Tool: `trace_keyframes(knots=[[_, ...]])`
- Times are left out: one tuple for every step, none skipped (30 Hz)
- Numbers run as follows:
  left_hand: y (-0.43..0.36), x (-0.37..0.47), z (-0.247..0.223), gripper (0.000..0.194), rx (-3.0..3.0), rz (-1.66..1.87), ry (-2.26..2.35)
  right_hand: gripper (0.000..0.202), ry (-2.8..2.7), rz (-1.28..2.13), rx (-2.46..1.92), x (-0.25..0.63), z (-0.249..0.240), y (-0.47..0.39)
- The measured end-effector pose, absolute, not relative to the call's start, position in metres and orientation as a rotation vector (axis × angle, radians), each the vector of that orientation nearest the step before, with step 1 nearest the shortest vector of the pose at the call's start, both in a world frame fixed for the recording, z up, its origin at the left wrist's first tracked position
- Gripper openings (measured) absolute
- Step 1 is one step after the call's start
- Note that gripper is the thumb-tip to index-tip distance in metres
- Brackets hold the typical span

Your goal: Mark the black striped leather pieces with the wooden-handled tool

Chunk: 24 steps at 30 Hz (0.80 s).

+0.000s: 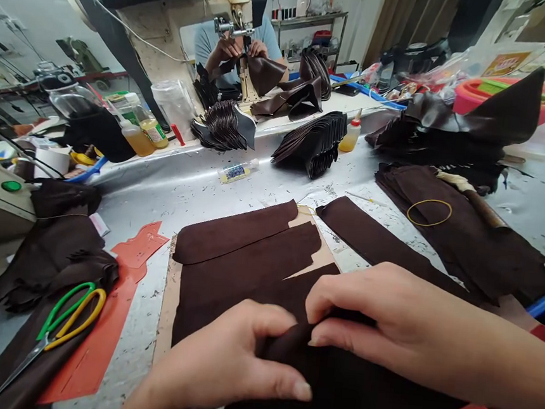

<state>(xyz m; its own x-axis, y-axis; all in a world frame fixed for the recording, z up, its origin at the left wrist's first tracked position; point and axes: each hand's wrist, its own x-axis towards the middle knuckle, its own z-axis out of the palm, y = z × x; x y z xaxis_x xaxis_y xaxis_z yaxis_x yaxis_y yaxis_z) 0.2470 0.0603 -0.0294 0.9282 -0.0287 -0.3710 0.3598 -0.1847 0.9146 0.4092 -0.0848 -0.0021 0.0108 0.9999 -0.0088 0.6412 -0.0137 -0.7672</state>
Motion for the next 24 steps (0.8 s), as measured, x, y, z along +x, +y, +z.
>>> trace_keyframes(knots=[[0.066,0.235,-0.035,0.022,1.699,-0.429,0.316,0.004,-1.656,0.891,-1.718,0.413,-0.007,-0.085],[0.073,0.221,-0.042,0.021,1.682,-0.475,0.396,0.006,-1.630,0.990,-1.738,0.417,-0.015,-0.086],[0.079,0.206,-0.049,0.022,1.676,-0.487,0.481,0.010,-1.617,1.084,-1.772,0.423,-0.025,-0.087],[0.085,0.190,-0.058,0.021,1.671,-0.478,0.571,0.012,-1.611,1.172,-1.809,0.429,-0.038,-0.088],[0.090,0.175,-0.068,0.021,1.666,-0.459,0.653,0.012,-1.603,1.252,-1.844,0.434,-0.052,-0.089],[0.096,0.161,-0.077,0.021,1.675,-0.420,0.728,0.011,-1.592,1.290,-1.881,0.440,-0.067,-0.090],[0.101,0.149,-0.088,0.022,1.684,-0.370,0.807,0.012,-1.545,1.336,-1.891,0.446,-0.082,-0.090],[0.106,0.139,-0.098,0.024,1.691,-0.310,0.888,0.009,-1.453,1.364,-1.898,0.451,-0.096,-0.091],[0.111,0.131,-0.108,0.028,1.688,-0.242,0.984,0.008,-1.392,1.357,-1.917,0.456,-0.109,-0.091],[0.114,0.124,-0.117,0.033,1.666,-0.169,1.088,0.009,-1.332,1.349,-1.931,0.461,-0.120,-0.090],[0.117,0.120,-0.126,0.038,1.623,-0.095,1.172,0.012,-1.279,1.324,-1.947,0.465,-0.130,-0.090],[0.120,0.118,-0.132,0.042,1.563,-0.023,1.224,0.016,-1.239,1.293,-1.961,0.468,-0.137,-0.089],[0.121,0.118,-0.138,0.044,1.496,0.039,1.246,0.019,-1.196,1.267,-1.968,0.471,-0.143,-0.088],[0.121,0.118,-0.142,0.045,1.430,0.088,1.246,0.022,-1.155,1.242,-1.970,0.473,-0.148,-0.088],[0.121,0.119,-0.144,0.045,1.375,0.125,1.243,0.025,-1.117,1.220,-1.970,0.474,-0.151,-0.089],[0.121,0.120,-0.145,0.044,1.339,0.148,1.246,0.027,-1.081,1.203,-1.968,0.475,-0.153,-0.091],[0.120,0.121,-0.146,0.045,1.319,0.159,1.263,0.030,-1.048,1.190,-1.967,0.476,-0.155,-0.093],[0.119,0.121,-0.147,0.047,1.317,0.170,1.297,0.031,-1.017,1.175,-1.968,0.475,-0.156,-0.095],[0.118,0.120,-0.147,0.050,1.322,0.174,1.331,0.033,-0.988,1.159,-1.972,0.475,-0.157,-0.098],[0.117,0.119,-0.148,0.052,1.328,0.175,1.366,0.034,-0.961,1.142,-1.978,0.474,-0.158,-0.101],[0.117,0.118,-0.149,0.055,1.339,0.172,1.395,0.034,-0.935,1.127,-1.987,0.473,-0.159,-0.104],[0.116,0.115,-0.150,0.056,1.355,0.168,1.424,0.035,-0.910,1.115,-1.997,0.471,-0.159,-0.107],[0.115,0.113,-0.150,0.057,1.374,0.166,1.453,0.035,-0.887,1.103,-2.009,0.470,-0.160,-0.109],[0.114,0.111,-0.151,0.058,1.394,0.165,1.474,0.035,-0.869,1.093,-2.020,0.468,-0.160,-0.111]])
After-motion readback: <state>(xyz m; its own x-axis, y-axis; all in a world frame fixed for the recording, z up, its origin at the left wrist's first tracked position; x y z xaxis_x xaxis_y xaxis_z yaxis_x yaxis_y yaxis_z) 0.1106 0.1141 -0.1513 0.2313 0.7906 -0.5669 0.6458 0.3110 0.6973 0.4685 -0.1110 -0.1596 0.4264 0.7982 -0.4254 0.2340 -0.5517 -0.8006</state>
